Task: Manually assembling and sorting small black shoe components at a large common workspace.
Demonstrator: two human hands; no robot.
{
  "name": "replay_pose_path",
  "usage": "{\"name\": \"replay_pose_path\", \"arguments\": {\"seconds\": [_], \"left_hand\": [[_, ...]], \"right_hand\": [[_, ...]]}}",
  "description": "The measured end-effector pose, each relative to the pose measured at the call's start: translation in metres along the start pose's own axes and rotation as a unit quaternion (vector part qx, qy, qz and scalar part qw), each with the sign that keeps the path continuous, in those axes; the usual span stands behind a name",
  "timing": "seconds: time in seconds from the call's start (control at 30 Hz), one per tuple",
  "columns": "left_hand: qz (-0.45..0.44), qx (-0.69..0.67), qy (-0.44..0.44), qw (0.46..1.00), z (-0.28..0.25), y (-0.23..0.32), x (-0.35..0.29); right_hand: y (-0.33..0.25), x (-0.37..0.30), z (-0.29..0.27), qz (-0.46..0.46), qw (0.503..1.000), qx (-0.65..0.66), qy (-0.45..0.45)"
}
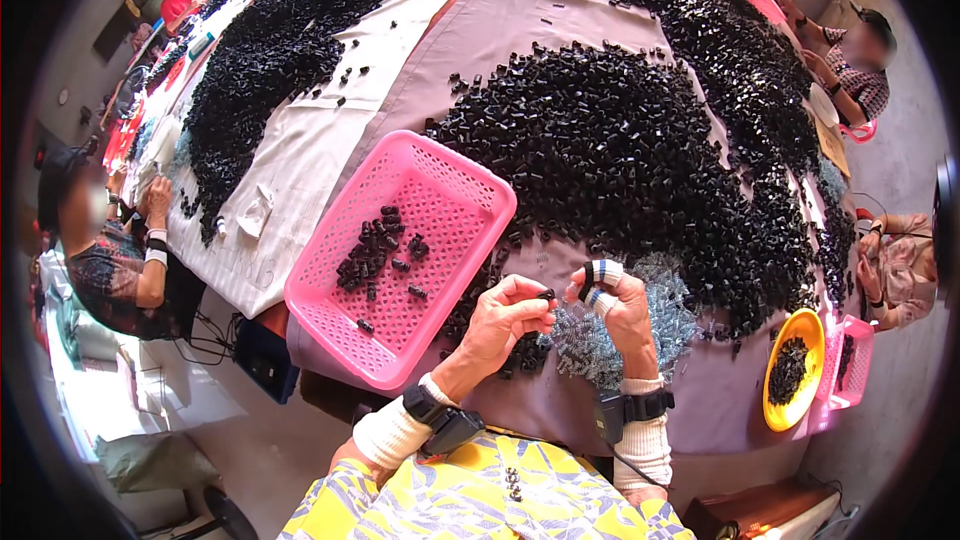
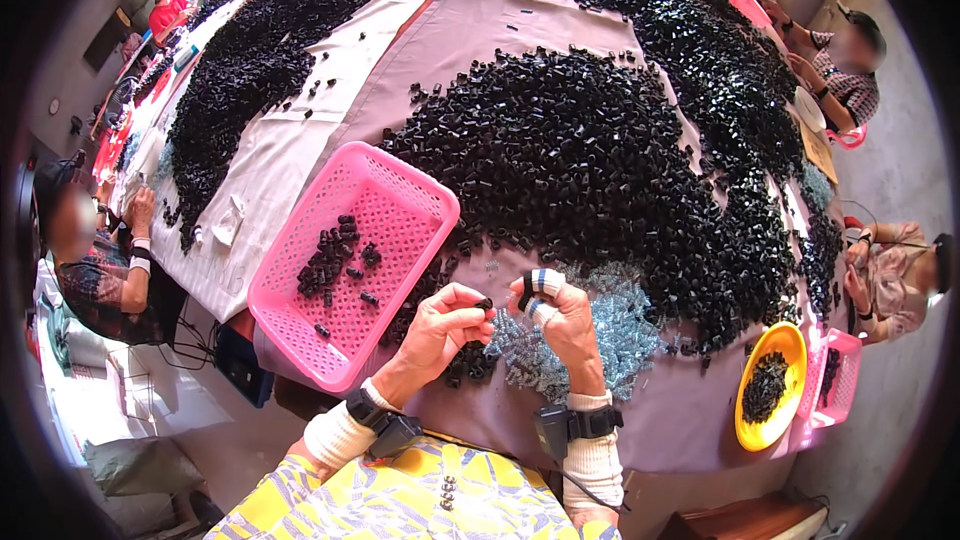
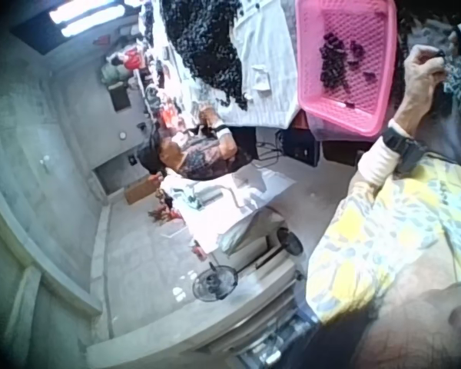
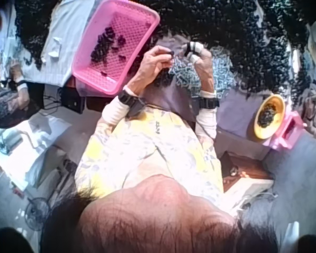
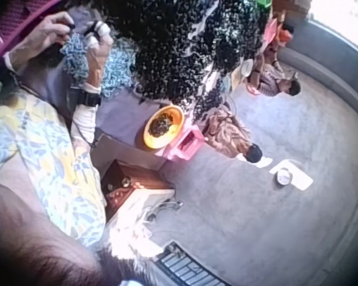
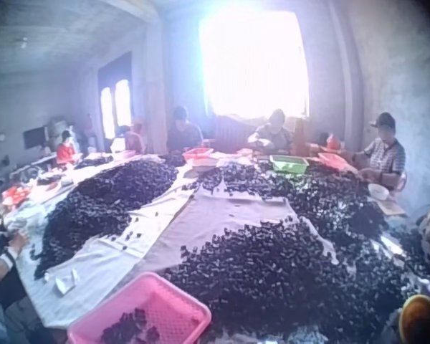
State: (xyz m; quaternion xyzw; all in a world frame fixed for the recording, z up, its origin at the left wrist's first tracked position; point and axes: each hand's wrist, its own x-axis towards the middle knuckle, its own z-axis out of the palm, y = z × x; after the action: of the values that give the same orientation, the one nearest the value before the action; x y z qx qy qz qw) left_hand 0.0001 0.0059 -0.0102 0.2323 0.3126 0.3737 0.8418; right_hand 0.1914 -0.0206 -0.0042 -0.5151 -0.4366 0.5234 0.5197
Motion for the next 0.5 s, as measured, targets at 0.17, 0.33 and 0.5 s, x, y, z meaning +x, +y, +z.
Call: {"name": "replay_pose_path", "arguments": {"seconds": [0.17, 0.33, 0.5], "left_hand": [[-0.011, 0.021, -0.019, 1.000, 0.015, 0.000, 0.003], [0.009, 0.126, -0.019, 0.992, 0.019, -0.005, 0.004], [0.046, 0.190, 0.005, 0.981, 0.027, -0.003, 0.004]], "right_hand": [[-0.008, -0.007, 0.001, -0.036, 0.997, -0.064, -0.004], [-0.026, -0.006, 0.001, -0.035, 0.982, -0.181, -0.048], [-0.016, -0.004, 0.005, -0.055, 0.985, -0.162, -0.018]]}}
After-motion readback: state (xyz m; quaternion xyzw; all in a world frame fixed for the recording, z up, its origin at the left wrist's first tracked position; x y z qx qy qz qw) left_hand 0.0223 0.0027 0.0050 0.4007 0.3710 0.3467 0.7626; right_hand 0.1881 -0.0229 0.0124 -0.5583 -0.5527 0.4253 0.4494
